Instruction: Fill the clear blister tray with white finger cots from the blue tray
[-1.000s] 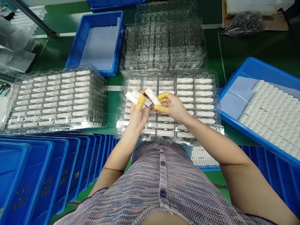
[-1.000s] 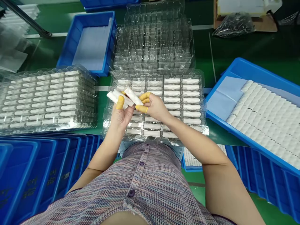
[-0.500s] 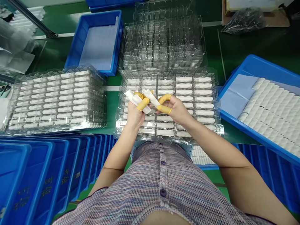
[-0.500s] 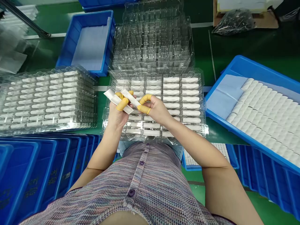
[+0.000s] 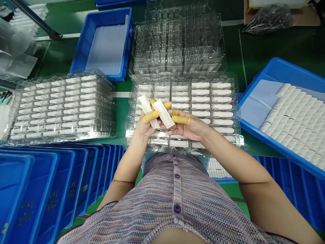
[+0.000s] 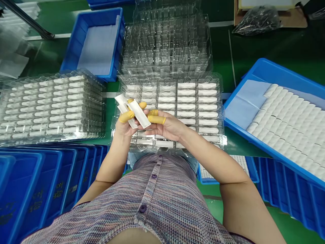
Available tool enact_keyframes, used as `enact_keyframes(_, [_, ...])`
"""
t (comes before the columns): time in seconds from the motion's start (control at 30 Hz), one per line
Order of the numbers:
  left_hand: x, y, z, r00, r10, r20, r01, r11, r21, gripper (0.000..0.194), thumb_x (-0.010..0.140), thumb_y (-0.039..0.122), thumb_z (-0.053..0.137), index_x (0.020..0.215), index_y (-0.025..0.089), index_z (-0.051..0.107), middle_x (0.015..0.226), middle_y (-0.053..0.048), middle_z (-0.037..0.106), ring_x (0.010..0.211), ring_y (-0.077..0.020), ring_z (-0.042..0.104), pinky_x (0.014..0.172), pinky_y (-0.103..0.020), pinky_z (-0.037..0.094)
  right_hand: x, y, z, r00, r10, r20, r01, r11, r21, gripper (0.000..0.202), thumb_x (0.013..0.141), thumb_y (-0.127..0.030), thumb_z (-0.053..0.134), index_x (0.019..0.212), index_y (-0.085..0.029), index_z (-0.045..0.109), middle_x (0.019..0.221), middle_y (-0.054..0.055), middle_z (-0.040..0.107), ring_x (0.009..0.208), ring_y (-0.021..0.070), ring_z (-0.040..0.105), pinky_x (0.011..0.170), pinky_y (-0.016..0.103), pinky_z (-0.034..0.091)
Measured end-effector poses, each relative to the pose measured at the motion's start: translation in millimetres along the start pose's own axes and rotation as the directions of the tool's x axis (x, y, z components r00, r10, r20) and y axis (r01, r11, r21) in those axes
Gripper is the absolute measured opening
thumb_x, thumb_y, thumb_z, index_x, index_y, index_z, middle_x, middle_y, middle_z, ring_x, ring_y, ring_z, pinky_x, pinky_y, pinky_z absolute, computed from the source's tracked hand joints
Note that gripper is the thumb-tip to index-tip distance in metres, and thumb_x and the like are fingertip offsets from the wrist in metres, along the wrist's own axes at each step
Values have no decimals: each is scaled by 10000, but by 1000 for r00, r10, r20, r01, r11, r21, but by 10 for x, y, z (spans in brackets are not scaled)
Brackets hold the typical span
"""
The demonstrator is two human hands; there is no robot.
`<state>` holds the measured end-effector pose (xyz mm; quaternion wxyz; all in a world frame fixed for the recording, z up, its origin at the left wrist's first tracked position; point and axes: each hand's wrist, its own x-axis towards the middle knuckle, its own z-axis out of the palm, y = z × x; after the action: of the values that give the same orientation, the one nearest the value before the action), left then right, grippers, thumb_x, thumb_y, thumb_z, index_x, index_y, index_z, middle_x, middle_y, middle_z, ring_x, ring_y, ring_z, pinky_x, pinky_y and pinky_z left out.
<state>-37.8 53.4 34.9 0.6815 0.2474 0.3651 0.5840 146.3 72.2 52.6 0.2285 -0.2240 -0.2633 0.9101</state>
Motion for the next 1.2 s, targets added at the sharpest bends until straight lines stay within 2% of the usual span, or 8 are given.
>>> enact_keyframes(0.17, [17, 30, 44, 997, 66, -42, -66, 998, 17, 612, 484, 518, 1057, 876, 222, 691, 957, -42, 798, 688, -160, 709, 448, -202, 485, 15, 5, -55, 998, -49, -34, 46, 996, -82, 382, 770, -367, 941, 949, -212, 642, 984, 29, 810, 915, 161, 808, 769, 228, 672])
enact_keyframes(0.27, [49, 41, 21, 980, 146, -137, -148, 989, -4, 642, 464, 580, 1052, 820, 210, 668, 863, 0, 715, 768, -126, 697, 567, -179, 554, 51, -184, -274, 953, -283, -109, 220, 892, -394, 372, 772, -392, 906, 947, -229, 621, 979, 17, 774, 933, 172, 778, 809, 287, 659])
enact_keyframes(0.4, [64, 33, -35, 967, 161, -200, -171, 985, -32, 648, 480, 646, 1014, 732, 181, 639, 651, 53, 542, 544, -50, 507, 452, -150, 440, 136, -650, -732, 703, -705, -93, 122, 249, -961, 309, 735, -264, 829, 989, -217, 660, 1045, 50, 752, 986, 252, 725, 931, 446, 603])
enact_keyframes(0.53, [44, 24, -51, 961, 87, -264, -115, 989, -92, 567, 620, 621, 977, 873, 179, 728, 674, 35, 609, 487, -40, 474, 379, -146, 338, 273, -951, -1036, 708, -703, -64, -208, -122, -971, 288, 677, -189, 740, 962, -212, 704, 914, 45, 744, 876, 291, 703, 906, 480, 566])
enact_keyframes(0.77, [34, 50, -95, 931, 67, -358, -127, 981, -148, 281, 832, 309, 905, 1036, 172, 766, 811, -26, 733, 557, -57, 580, 412, -131, 387, 493, -948, -1162, 639, -765, -81, 9, 112, -994, 302, 736, -254, 700, 1031, -187, 711, 1024, 75, 767, 857, 240, 705, 822, 394, 594])
enact_keyframes(1.03, [25, -13, -116, 949, 157, -273, -172, 985, -30, 428, 678, 269, 1001, 1045, 228, 784, 1058, -35, 791, 666, -55, 665, 543, -119, 521, 590, -828, -1050, 798, -602, 34, -188, -301, -935, 141, 832, -165, 677, 914, -167, 791, 979, 141, 757, 1192, 370, 642, 1081, 561, 460])
enact_keyframes(1.1, [17, -26, -117, 941, 219, -258, -214, 976, 50, 499, 623, 343, 1032, 1048, 250, 786, 1081, -28, 786, 727, -87, 718, 564, -137, 536, 550, -734, -895, 784, -621, 7, -156, -208, -966, 119, 852, -155, 675, 894, -168, 785, 997, 144, 770, 1246, 378, 629, 1127, 592, 435])
enact_keyframes(1.2, [14, -39, -102, 932, 306, -196, -276, 946, 168, 502, 636, 425, 1019, 1037, 244, 777, 1029, -35, 794, 706, -118, 729, 538, -173, 508, 408, -511, -557, 835, -535, -128, 55, 313, -948, 127, 950, -285, 661, 973, -203, 757, 1079, 104, 796, 1101, 290, 723, 1029, 511, 567])
